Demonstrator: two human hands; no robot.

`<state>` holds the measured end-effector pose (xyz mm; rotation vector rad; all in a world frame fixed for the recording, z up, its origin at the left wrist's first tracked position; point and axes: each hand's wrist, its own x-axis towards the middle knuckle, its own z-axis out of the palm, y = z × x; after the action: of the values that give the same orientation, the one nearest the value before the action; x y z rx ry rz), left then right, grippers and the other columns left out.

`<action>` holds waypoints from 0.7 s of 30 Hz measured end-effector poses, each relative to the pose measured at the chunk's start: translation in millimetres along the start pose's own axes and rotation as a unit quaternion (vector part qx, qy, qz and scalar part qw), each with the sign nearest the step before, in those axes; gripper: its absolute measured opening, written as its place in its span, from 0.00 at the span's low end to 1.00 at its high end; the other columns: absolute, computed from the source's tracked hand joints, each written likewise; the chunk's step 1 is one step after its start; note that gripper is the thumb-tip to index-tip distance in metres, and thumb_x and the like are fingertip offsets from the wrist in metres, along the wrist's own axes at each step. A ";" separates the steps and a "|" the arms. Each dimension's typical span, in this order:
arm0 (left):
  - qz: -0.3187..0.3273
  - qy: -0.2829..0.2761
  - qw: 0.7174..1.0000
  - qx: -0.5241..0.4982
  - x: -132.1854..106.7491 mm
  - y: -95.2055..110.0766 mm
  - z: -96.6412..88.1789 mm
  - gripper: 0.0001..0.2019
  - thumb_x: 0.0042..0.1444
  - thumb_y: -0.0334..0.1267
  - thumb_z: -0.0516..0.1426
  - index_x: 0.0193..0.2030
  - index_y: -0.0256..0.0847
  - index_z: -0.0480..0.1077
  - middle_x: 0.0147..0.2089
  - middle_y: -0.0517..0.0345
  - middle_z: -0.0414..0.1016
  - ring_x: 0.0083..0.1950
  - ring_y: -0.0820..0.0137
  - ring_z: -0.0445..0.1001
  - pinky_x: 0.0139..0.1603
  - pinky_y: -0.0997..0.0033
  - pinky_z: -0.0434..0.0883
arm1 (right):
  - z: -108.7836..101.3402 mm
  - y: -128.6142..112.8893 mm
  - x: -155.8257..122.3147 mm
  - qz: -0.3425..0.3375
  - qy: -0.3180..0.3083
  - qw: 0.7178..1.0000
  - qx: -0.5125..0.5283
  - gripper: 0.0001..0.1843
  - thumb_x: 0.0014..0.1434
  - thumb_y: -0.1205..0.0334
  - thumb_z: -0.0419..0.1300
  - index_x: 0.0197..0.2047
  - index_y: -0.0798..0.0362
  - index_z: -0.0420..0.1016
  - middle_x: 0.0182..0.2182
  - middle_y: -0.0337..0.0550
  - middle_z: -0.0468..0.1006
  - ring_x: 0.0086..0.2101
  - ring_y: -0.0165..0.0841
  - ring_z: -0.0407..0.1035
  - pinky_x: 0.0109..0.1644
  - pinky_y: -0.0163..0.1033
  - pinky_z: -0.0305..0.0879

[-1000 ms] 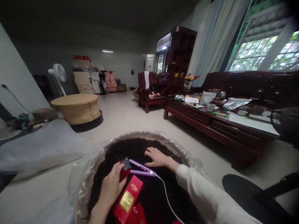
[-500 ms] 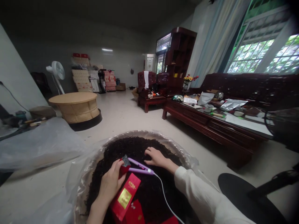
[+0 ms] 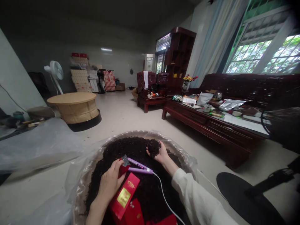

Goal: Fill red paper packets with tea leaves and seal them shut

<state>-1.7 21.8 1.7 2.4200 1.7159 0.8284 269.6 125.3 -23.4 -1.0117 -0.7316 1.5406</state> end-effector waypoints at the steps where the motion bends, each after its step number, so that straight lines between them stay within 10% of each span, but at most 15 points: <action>1: 0.001 -0.003 1.000 -0.001 0.3 0.3 -0.6 0.19 0.52 0.32 0.57 0.51 0.46 0.64 0.57 0.52 0.70 0.44 0.63 0.78 0.39 0.66 0.75 | 1.5 0.2 -2.3 0.025 -0.001 0.999 0.048 0.26 0.59 0.43 0.37 0.35 0.52 0.67 0.28 0.48 0.76 0.32 0.42 0.73 0.33 0.52 0.70; 5: 0.008 -0.009 1.000 -0.003 1.1 0.5 -3.7 0.16 0.53 0.34 0.56 0.50 0.45 0.64 0.57 0.52 0.70 0.44 0.62 0.78 0.39 0.65 0.75 | 8.4 -0.6 -8.9 0.087 -0.002 0.976 0.200 0.26 0.60 0.42 0.39 0.37 0.52 0.68 0.32 0.49 0.78 0.38 0.45 0.73 0.40 0.58 0.68; 21: 0.021 -0.035 0.999 -0.011 10.1 3.5 -12.6 0.19 0.51 0.36 0.60 0.50 0.46 0.65 0.52 0.54 0.75 0.46 0.62 0.78 0.43 0.66 0.74 | 38.4 -7.7 -16.4 0.087 -0.015 0.963 0.255 0.15 0.58 0.55 0.46 0.33 0.53 0.69 0.31 0.50 0.77 0.37 0.43 0.73 0.43 0.55 0.69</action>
<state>-2.1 26.4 17.6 2.4479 1.6275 0.7528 239.4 113.5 3.9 -0.6769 -0.2394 1.7773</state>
